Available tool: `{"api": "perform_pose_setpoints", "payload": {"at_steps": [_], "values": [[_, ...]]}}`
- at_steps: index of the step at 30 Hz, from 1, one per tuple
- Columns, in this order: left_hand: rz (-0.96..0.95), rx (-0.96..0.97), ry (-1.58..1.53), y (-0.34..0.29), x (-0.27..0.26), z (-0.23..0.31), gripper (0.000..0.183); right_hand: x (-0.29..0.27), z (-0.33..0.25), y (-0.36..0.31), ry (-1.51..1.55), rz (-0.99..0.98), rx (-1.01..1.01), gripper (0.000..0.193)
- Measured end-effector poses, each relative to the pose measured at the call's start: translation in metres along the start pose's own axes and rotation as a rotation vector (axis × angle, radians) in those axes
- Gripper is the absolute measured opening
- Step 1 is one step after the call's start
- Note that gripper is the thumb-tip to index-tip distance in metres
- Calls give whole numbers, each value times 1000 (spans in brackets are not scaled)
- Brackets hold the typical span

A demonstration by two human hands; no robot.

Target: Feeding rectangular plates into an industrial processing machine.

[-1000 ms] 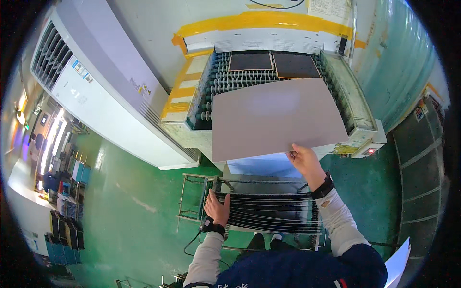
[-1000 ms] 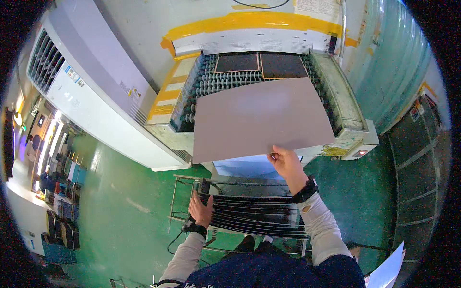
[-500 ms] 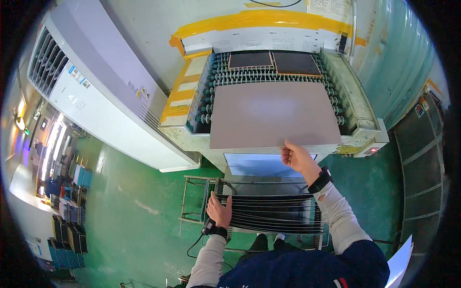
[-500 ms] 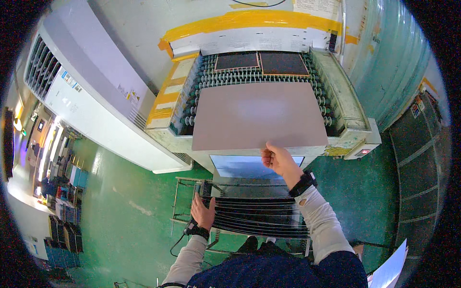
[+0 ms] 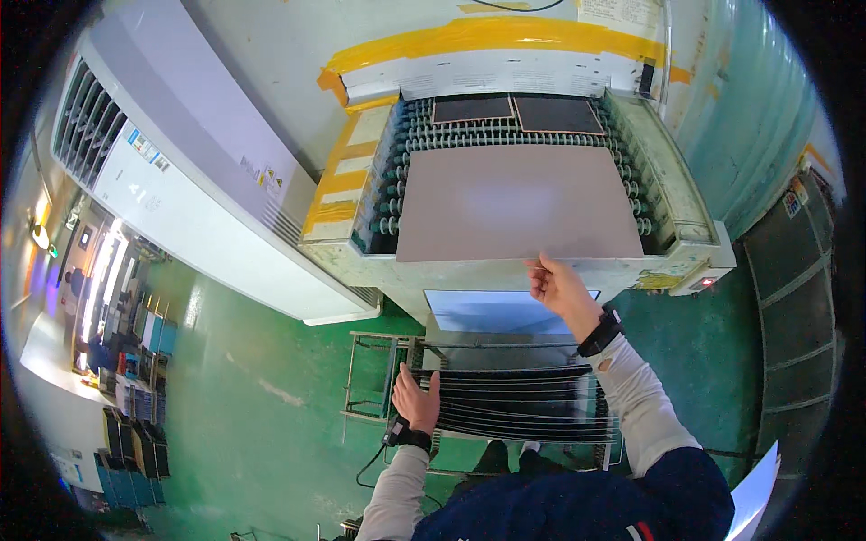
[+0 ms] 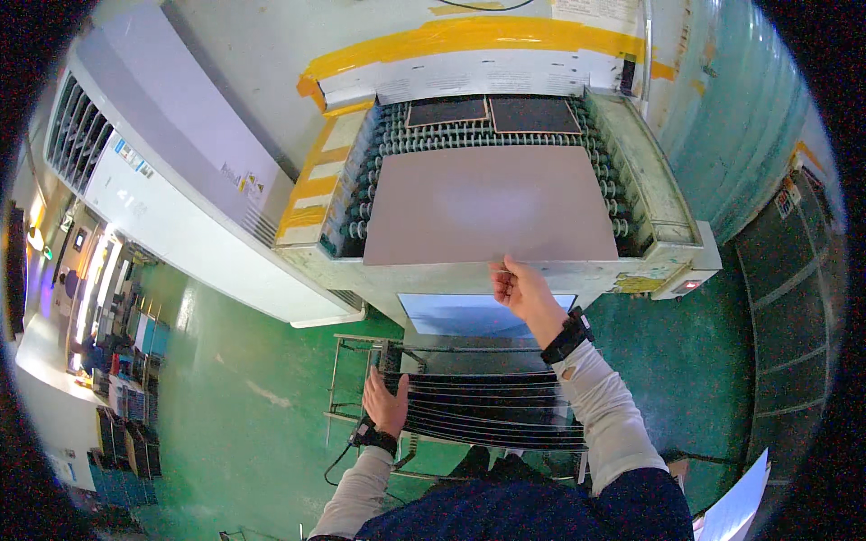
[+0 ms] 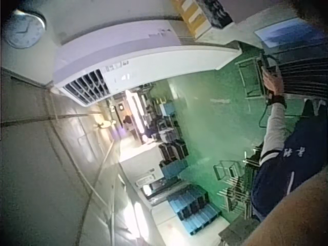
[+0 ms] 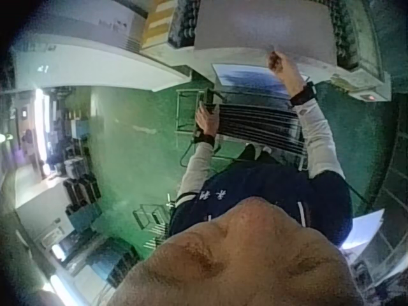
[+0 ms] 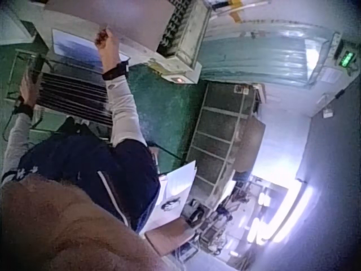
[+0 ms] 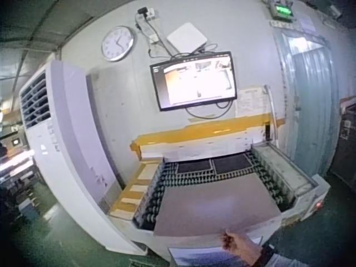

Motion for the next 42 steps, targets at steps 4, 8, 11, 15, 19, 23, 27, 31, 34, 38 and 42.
{"api": "perform_pose_setpoints", "payload": {"at_steps": [4,8,11,15,19,23,27,31,34,38,42], "values": [[3,5,-3,1,2,-2,84,7,-2,-4,-15,-115,28,35],[11,7,23,-2,-1,-1,84,20,-16,-18,-204,-164,-94,30],[5,18,27,-5,0,-2,85,24,-13,-22,-323,-154,-162,30],[29,38,46,-4,1,2,85,30,12,-33,-559,-140,-163,30],[65,37,31,0,0,4,84,13,83,-45,-958,-233,-82,34],[49,28,33,7,-2,1,86,-18,129,-56,-1581,-422,-164,45],[64,21,40,6,-6,2,87,-40,145,-65,-1698,-376,-227,50],[-25,-41,6,1,-3,4,87,-43,136,-67,-1621,-236,-266,51],[118,32,39,-4,-6,-1,88,-35,134,-68,-1651,-212,-291,52],[95,14,11,-6,-6,2,88,-41,132,-67,-1712,-151,-525,52],[116,23,25,-9,-6,-2,88,-46,138,-65,-1725,-186,-520,57]]}}
Point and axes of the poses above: each hand's wrist, its own y-axis towards the middle knuckle, its own x-axis out of the palm, z = x × y, the point moved 7 cm from there along y, towards the middle knuckle, and after that the axes turned 4 degrees about -y, right-handed, at the moved point
